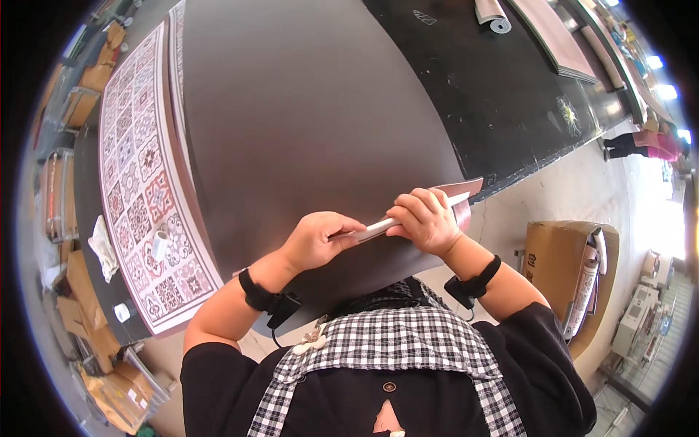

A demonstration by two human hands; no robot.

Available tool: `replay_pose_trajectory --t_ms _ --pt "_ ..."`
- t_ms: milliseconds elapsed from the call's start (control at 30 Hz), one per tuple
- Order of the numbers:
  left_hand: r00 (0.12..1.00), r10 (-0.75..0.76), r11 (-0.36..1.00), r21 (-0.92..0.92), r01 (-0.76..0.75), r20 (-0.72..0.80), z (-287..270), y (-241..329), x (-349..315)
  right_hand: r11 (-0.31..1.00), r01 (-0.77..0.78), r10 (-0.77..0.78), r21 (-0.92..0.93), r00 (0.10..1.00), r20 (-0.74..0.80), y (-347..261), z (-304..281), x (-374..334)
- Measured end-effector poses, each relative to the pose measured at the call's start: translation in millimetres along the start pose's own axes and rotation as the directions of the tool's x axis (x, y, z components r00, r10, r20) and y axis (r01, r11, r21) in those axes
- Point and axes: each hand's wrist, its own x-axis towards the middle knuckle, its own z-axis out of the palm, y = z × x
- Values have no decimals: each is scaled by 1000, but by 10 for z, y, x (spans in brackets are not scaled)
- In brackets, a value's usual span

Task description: Rolling and securing thin flexible sheets into rolls and placing them into a box.

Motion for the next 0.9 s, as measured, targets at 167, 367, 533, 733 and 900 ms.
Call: replay_pose_trajectory --t_ms 167,367,533,733,900 --pt "940 331 932 185 -311 -86 238 22 298 987 -156 149 34 974 168 55 126 -146" --pt "986 164 986 7 -164 -40 240 -5 407 999 -28 29 -32 999 46 302 -33 -66" --pt "977 212 972 106 -211 6 261 -35 424 978 -191 207 -81 924 321 388 -63 -186" --pt "970 243 962 126 -243 19 235 -31 415 968 -192 234 -162 925 298 623 -204 -261" --pt "968 251 959 137 -249 1 255 -5 401 949 -285 315 -135 833 456 668 -224 -252"
